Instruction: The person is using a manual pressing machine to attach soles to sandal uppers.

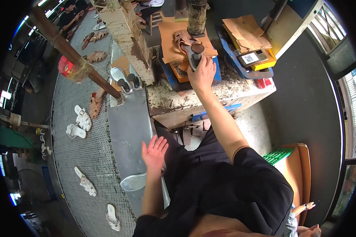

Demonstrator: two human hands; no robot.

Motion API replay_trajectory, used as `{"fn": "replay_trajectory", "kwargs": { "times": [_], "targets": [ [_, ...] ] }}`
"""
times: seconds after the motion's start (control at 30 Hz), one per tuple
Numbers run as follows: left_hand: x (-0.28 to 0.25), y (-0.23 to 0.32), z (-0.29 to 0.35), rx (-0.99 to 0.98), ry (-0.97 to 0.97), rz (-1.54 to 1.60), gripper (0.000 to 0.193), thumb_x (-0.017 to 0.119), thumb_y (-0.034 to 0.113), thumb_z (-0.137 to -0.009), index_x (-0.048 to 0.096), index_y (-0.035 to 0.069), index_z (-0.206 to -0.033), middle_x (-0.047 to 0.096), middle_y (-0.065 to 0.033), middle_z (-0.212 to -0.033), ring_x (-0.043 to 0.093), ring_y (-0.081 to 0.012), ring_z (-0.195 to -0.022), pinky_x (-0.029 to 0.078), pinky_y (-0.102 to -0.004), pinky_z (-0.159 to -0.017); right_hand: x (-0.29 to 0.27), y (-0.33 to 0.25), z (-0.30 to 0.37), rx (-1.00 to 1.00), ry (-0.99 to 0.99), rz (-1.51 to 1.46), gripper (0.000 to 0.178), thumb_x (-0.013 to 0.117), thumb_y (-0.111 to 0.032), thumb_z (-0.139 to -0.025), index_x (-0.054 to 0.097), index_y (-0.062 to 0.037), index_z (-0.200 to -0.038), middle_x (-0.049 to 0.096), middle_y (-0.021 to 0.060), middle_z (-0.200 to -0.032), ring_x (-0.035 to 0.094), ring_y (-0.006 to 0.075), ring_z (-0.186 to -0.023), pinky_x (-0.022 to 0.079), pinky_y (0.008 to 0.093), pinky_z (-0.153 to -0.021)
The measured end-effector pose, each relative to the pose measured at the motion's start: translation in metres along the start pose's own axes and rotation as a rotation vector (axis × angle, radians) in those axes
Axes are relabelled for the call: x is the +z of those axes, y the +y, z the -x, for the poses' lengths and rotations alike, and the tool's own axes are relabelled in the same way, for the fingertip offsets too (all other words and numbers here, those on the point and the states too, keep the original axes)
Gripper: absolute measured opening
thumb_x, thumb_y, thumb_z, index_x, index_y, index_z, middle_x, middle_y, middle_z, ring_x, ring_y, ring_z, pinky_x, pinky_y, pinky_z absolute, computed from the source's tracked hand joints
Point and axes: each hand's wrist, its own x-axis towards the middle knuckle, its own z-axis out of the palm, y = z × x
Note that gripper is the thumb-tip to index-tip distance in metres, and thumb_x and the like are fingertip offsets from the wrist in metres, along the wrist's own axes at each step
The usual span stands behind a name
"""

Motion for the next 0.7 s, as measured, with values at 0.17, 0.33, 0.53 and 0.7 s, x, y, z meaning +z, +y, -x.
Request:
{"fn": "replay_trajectory", "kwargs": {
  "times": [0.17, 0.33, 0.53, 0.7],
  "targets": [
    [0.006, 0.009, 0.003, 0.024, 0.124, -0.008, 0.072, 0.053, 0.058, -0.108, 0.055, -0.002, -0.148, 0.062, -0.0266, -0.141, 0.06, -0.0426, -0.132, 0.046, -0.0573, -0.116, 0.021, -0.003, -0.022, 0.092, -0.055, -0.105, 0.07, 0.09, -0.017, -0.075, 0.056, 0.0049, -0.133, 0.058, 0.0243, -0.124, 0.057, 0.0462, -0.118, 0.046, 0.0537, -0.108],
    [-0.004, 0.046, 0.003, 0.076, 0.088, -0.089, 0.065, 0.057, 0.052, -0.109, 0.058, -0.001, -0.147, 0.066, -0.0237, -0.135, 0.064, -0.0395, -0.127, 0.051, -0.0547, -0.111, 0.016, 0.01, -0.02, 0.04, -0.031, -0.1, 0.076, 0.091, -0.02, -0.077, 0.053, 0.0058, -0.139, 0.056, 0.0271, -0.131, 0.056, 0.0469, -0.119, 0.045, 0.0567, -0.107],
    [-0.155, 0.221, 0.004, 0.896, 0.862, -1.291, 0.066, 0.062, 0.04, -0.11, 0.052, -0.006, -0.156, 0.061, -0.024, -0.15, 0.061, -0.0354, -0.135, 0.05, -0.049, -0.112, -0.066, -0.027, 0.078, -0.31, -0.213, -0.375, 0.066, 0.085, -0.013, -0.084, 0.055, 0.0028, -0.14, 0.055, 0.0266, -0.136, 0.054, 0.0503, -0.128, 0.046, 0.0607, -0.11],
    [-0.27, 0.361, 0.089, 0.27, 1.848, -1.613, 0.083, 0.054, 0.066, -0.105, 0.043, 0.012, -0.167, 0.051, -0.0299, -0.159, 0.043, -0.0511, -0.15, 0.041, -0.0664, -0.118, -0.127, -0.022, 0.229, -0.199, -0.827, -0.557, 0.043, 0.078, -0.016, -0.091, 0.063, -0.003, -0.129, 0.063, 0.0187, -0.129, 0.066, 0.0419, -0.112, 0.056, 0.0508, -0.099]
  ]
}}
